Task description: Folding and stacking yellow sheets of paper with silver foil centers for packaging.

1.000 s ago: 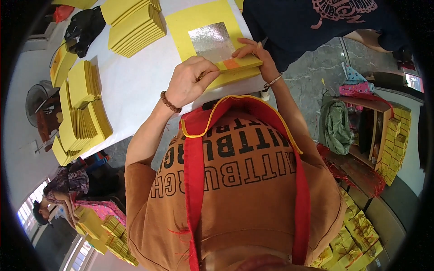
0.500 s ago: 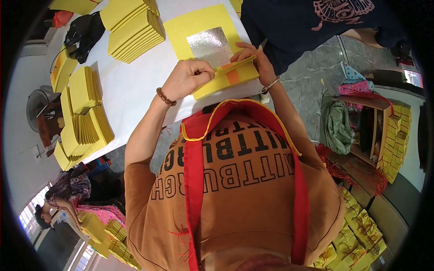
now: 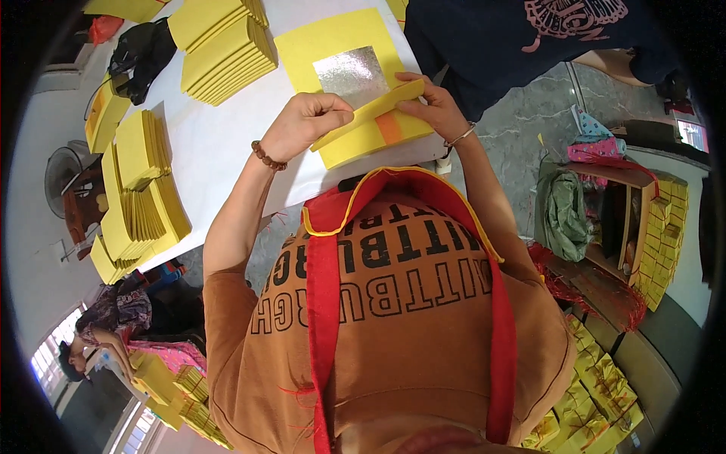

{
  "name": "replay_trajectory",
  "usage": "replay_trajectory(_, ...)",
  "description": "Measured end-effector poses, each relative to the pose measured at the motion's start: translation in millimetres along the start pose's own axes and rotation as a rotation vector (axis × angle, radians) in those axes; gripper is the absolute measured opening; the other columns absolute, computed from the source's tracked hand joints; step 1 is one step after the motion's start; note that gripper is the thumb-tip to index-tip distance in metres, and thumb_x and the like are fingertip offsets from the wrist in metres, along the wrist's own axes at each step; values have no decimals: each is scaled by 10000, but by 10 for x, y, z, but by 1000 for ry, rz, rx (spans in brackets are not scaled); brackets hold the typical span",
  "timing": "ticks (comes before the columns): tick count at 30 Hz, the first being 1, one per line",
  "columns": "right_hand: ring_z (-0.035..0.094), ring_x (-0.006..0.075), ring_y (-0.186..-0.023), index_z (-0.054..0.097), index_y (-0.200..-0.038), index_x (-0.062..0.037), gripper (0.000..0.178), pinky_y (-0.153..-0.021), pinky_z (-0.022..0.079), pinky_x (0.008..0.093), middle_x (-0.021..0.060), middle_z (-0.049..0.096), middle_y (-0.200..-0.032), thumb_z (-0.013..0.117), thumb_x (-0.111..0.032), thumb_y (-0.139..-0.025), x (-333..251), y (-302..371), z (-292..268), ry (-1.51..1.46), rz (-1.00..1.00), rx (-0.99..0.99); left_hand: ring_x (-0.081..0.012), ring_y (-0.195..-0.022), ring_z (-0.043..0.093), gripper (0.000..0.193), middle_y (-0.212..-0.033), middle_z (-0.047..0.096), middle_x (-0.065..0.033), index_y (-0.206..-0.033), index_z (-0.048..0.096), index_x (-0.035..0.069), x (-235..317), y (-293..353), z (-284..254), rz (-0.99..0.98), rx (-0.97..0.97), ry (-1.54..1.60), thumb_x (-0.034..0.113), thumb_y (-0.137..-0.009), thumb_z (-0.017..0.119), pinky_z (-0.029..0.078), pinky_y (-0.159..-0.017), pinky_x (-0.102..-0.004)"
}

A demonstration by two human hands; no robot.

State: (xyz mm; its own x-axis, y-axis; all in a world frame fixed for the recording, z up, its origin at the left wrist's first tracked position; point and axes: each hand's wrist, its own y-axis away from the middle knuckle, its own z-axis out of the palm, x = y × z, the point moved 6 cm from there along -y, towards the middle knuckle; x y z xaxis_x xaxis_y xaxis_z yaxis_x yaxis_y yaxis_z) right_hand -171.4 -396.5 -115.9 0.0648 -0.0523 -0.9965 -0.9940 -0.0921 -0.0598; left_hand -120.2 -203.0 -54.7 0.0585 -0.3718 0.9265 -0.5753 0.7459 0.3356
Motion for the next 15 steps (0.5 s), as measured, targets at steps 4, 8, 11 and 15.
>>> replay_trajectory(4,458,127,-1085,585,-1073,-21,305,-917,366,255,57,529,-1144,637,-157,-806,22,3,-11,-195,146,64,-136,-885,523,253,-951,612,-63,-987,622,7,209,204,27,194,108,-46,194,-818,606,417,-797,-273)
replay_trajectory(8,512,150,-1031,592,-1070,-44,286,-908,388,292,43,610,-1015,630,-126,-799,-12,-79,5,-218,270,47,-268,-1050,487,277,-1040,601,-110,-1034,621,59,122,269,-140,481,293,-720,233,-821,589,374,-911,-368)
replay_trajectory(11,518,152,-1038,582,-1085,-45,289,-873,416,281,51,569,-1106,616,-87,-801,-543,-197,3,503,-421,-96,-292,-971,525,252,-1010,611,-115,-1018,608,38,41,265,-187,435,297,-539,219,-853,549,413,-863,-356)
replay_trajectory(15,545,180,-996,612,-1031,-63,249,-849,420,288,70,568,-1104,631,-94,-785,-517,-279,-19,638,-485,-244,-296,-740,580,259,-842,622,-146,-963,587,15,43,293,-258,413,448,-482,250,-880,516,467,-695,-344)
